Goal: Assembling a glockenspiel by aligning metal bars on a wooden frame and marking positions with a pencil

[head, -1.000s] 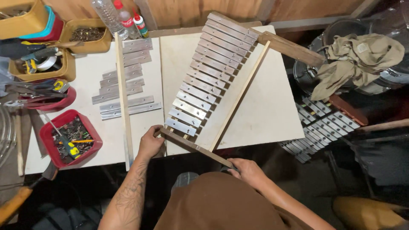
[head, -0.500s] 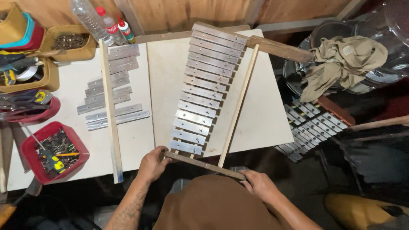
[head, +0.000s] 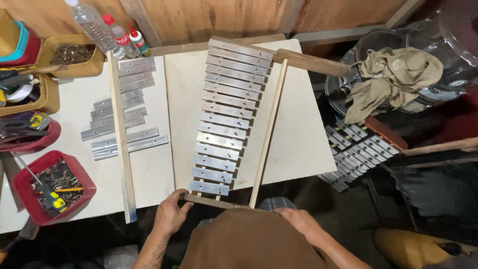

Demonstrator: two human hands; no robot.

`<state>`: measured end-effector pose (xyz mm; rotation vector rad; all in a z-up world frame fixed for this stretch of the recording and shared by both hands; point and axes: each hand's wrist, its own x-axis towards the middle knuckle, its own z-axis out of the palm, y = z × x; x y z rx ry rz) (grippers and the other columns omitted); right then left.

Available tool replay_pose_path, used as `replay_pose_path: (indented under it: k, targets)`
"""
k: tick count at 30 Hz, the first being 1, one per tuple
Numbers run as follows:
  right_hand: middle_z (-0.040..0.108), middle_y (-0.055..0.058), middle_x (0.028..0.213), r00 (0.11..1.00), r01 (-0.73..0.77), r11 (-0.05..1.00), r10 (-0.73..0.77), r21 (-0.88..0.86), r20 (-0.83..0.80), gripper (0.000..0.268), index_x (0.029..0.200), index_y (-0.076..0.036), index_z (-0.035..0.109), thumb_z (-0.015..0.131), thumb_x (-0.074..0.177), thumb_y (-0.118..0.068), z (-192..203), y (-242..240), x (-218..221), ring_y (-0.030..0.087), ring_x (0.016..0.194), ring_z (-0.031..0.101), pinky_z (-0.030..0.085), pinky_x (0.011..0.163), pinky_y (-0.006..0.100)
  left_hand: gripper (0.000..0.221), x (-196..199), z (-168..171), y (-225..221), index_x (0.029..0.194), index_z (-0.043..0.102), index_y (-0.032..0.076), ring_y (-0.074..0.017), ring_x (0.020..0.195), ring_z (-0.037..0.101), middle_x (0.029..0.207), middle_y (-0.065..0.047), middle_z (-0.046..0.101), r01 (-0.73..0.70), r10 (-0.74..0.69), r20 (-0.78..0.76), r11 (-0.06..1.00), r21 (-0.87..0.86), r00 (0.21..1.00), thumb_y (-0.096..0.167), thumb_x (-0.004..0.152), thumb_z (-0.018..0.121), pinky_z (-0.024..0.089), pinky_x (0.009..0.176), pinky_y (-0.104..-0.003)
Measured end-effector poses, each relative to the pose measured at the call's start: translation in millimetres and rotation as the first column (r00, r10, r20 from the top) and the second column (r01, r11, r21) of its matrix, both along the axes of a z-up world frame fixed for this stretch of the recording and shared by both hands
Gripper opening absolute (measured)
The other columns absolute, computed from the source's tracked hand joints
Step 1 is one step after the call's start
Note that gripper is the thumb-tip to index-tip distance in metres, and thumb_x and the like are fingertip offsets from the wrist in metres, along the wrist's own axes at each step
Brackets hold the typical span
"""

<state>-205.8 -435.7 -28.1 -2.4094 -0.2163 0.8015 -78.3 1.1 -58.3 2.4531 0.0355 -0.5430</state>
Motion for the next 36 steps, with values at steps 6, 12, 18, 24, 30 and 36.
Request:
replay_pose_path:
  k: [6,12,18,24,30,36]
  targets:
    - [0.061,0.003,0.144,0.997,-0.029,0.996,0.023,-0.079,-0.075,0.057,0.145,-0.02,0.053,0.052,0.094,-0.045,15.6,-2.7,15.7,0.027,0.128,0.062,0.05,0.099,0.042,0.042,-10.3,-7.9,-1.6,0.12,0.068,0.028,-0.0214,0.063,0.067,0.101,0.001,0.079,-0.032,0.033,0.034,0.999,-0.011,0.999,0.037,0.08,0.077,0.055,0.081,-0.036]
    - [0.063,0.002,0.143,0.997,-0.075,0.993,0.071,-0.089,-0.041,0.059,0.144,-0.02,0.055,0.056,0.092,-0.047,-1.9,-13.8,30.6,0.023,0.128,0.063,0.05,0.101,0.039,0.039,-24.2,-16.7,1.2,0.118,0.068,0.028,-0.0213,0.063,0.067,0.089,0.0,0.075,-0.059,0.06,0.108,0.998,-0.019,0.992,0.035,0.081,0.076,0.054,0.077,-0.037]
    - [0.06,0.005,0.146,0.989,-0.148,0.987,0.149,-0.062,0.016,0.059,0.143,-0.018,0.056,0.059,0.091,-0.044,5.2,-15.7,50.0,0.027,0.128,0.062,0.051,0.1,0.042,0.042,-41.4,-26.7,5.3,0.122,0.068,0.027,-0.0199,0.062,0.065,0.089,0.001,0.075,-0.106,0.109,0.14,0.994,-0.027,0.984,0.037,0.082,0.077,0.054,0.077,-0.037]
    - [0.061,0.001,0.146,0.988,-0.154,0.985,0.152,-0.083,-0.034,0.057,0.145,-0.02,0.055,0.058,0.092,-0.042,12.7,-11.4,63.0,0.024,0.127,0.064,0.05,0.102,0.039,0.045,-50.2,-21.9,6.4,0.125,0.069,0.024,-0.0191,0.062,0.068,0.106,0.001,0.077,-0.169,0.172,0.081,0.985,-0.035,0.982,0.036,0.082,0.077,0.055,0.078,-0.035]
    - [0.061,0.002,0.146,0.98,-0.198,0.977,0.197,-0.077,-0.028,0.056,0.144,-0.018,0.055,0.057,0.094,-0.043,16.5,-8.9,71.6,0.023,0.126,0.065,0.051,0.101,0.039,0.045,-52.3,-19.7,6.4,0.125,0.068,0.027,-0.0163,0.061,0.065,0.101,0.005,0.077,-0.197,0.199,0.083,0.98,-0.031,0.976,0.037,0.082,0.077,0.055,0.076,-0.034]
    - [0.06,0.002,0.146,0.977,-0.215,0.972,0.214,-0.093,-0.025,0.056,0.144,-0.018,0.055,0.055,0.094,-0.043,15.5,-10.4,83.0,0.023,0.129,0.062,0.048,0.103,0.039,0.044,-51.4,-26.9,5.8,0.124,0.068,0.028,-0.0171,0.058,0.064,0.1,0.006,0.076,-0.218,0.22,0.093,0.975,-0.032,0.971,0.037,0.081,0.076,0.055,0.076,-0.034]
